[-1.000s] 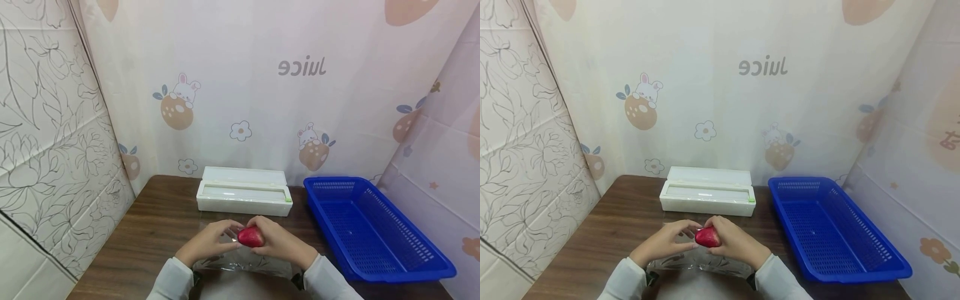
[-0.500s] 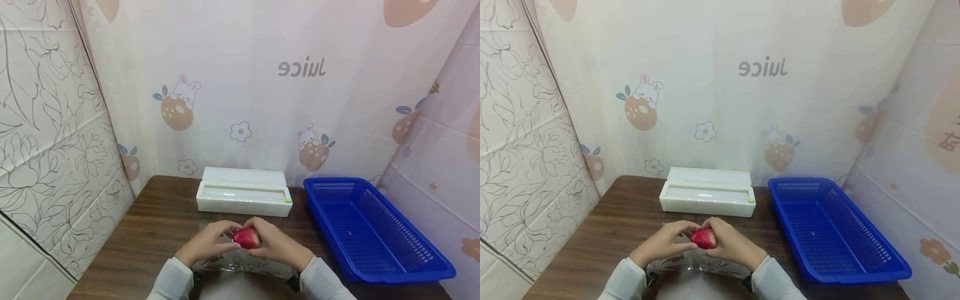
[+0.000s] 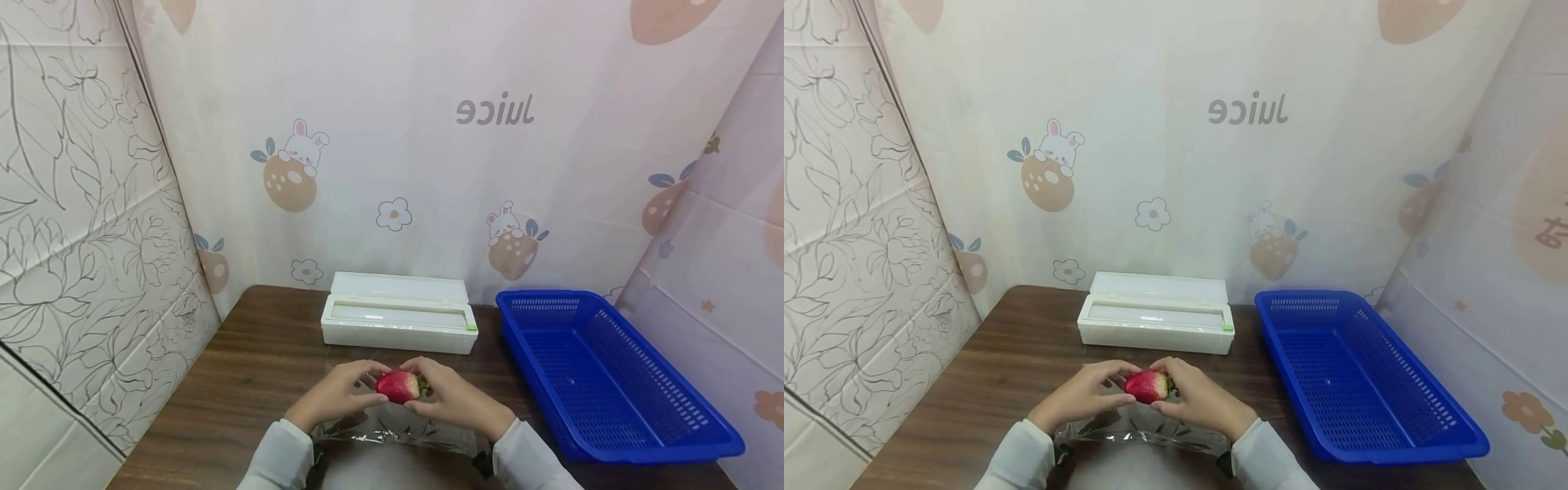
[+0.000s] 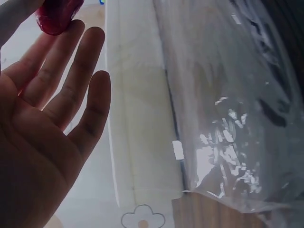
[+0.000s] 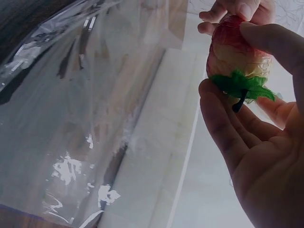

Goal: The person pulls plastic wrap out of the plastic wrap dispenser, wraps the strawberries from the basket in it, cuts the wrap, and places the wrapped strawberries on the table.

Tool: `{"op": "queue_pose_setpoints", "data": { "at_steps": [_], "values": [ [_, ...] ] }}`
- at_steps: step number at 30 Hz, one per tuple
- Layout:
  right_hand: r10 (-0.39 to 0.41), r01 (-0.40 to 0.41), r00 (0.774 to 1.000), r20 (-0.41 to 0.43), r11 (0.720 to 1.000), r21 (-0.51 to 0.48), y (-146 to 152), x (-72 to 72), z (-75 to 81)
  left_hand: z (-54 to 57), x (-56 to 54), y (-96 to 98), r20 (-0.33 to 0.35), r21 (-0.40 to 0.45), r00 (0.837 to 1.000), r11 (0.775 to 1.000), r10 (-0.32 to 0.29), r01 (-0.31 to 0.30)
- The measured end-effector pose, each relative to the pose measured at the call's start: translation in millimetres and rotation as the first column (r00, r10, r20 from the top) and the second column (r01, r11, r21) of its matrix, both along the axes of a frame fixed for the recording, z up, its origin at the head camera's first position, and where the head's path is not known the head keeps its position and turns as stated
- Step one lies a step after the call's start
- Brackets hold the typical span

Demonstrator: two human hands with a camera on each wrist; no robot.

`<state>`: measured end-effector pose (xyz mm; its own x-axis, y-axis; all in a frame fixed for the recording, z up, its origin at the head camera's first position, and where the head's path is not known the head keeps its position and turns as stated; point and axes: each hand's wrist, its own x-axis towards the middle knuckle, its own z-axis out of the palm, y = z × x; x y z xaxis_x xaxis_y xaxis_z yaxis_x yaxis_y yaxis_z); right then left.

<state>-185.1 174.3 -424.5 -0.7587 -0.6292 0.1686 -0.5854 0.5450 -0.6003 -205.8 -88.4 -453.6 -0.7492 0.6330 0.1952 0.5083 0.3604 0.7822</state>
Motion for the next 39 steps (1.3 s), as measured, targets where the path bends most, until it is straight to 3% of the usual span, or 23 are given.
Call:
{"op": "queue_pose_setpoints", "data": {
  "at_steps": [12,21,32,39],
  "values": [
    [-0.013,0.009,0.998,0.069,0.998,0.057,-3,-0.6,-18.7,-10.2,1.8,4.5,0.011,-0.142,1.000,0.990,0.021,-0.019],
    [-0.015,0.008,0.996,0.093,0.997,0.078,-5,-2.0,-27.9,-15.6,2.8,8.4,0.028,-0.165,0.999,0.986,0.021,-0.016],
    [0.001,-0.006,0.999,0.035,0.992,0.129,-8,0.9,-36.9,-27.4,2.2,10.8,0.013,-0.192,1.000,0.981,0.028,-0.025],
    [-0.014,0.007,0.998,0.054,0.991,0.134,-8,0.7,-43.2,-29.0,3.1,11.2,0.028,-0.192,0.999,0.981,0.027,-0.021]
  ]
}}
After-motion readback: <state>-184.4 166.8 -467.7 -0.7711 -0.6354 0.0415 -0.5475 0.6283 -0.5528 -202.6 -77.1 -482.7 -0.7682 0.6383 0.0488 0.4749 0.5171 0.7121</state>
